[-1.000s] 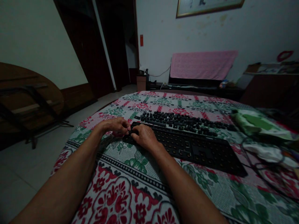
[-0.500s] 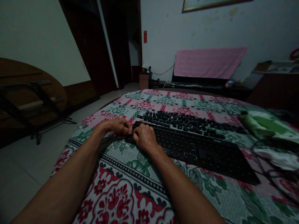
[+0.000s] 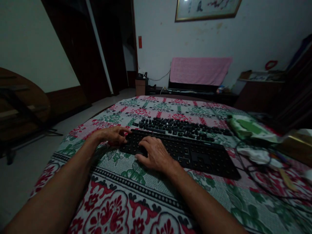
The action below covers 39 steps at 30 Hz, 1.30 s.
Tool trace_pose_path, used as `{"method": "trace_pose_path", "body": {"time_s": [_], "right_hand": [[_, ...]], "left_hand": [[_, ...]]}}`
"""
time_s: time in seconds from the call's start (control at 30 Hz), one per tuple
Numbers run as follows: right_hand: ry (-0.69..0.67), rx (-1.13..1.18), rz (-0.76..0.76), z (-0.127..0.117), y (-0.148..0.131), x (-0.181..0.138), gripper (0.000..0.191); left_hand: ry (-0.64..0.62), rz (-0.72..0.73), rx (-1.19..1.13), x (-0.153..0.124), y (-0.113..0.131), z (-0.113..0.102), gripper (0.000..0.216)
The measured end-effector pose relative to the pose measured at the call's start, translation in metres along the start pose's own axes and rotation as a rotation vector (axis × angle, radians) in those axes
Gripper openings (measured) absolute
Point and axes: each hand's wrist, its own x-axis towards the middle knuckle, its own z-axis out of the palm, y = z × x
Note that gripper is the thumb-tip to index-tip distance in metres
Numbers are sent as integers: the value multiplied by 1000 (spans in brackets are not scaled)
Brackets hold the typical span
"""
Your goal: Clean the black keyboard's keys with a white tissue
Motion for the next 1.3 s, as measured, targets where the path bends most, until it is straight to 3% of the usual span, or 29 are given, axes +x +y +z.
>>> {"method": "trace_pose_path", "body": {"time_s": [0.07, 0.17, 0.4, 0.6, 0.73, 0.9, 1.07, 1.3], "right_hand": [[-23, -24, -33, -5, 5, -15, 47], [-25, -45, -40, -8, 12, -26, 44], [-37, -67, 5, -17, 17, -27, 30], [-80, -103, 71, -28, 20, -18, 27], [-18, -109, 124, -19, 17, 9, 24], [-61, -43, 43, 8, 7, 32, 24], [2, -31, 39, 20, 6, 25, 28], [-4, -46, 63, 10, 14, 12, 23]], "left_hand": [[-4, 15, 40, 1, 3, 1, 67], [-14, 48, 72, 3, 5, 5, 66], [-14, 129, 36, 20, 0, 16, 54], [-23, 153, -12, 19, 11, 24, 38], [-51, 148, -91, 16, 12, 24, 34], [-111, 142, -83, 16, 7, 22, 28], [-112, 129, -119, 14, 10, 26, 31], [-87, 98, -83, 22, 14, 40, 27]]}}
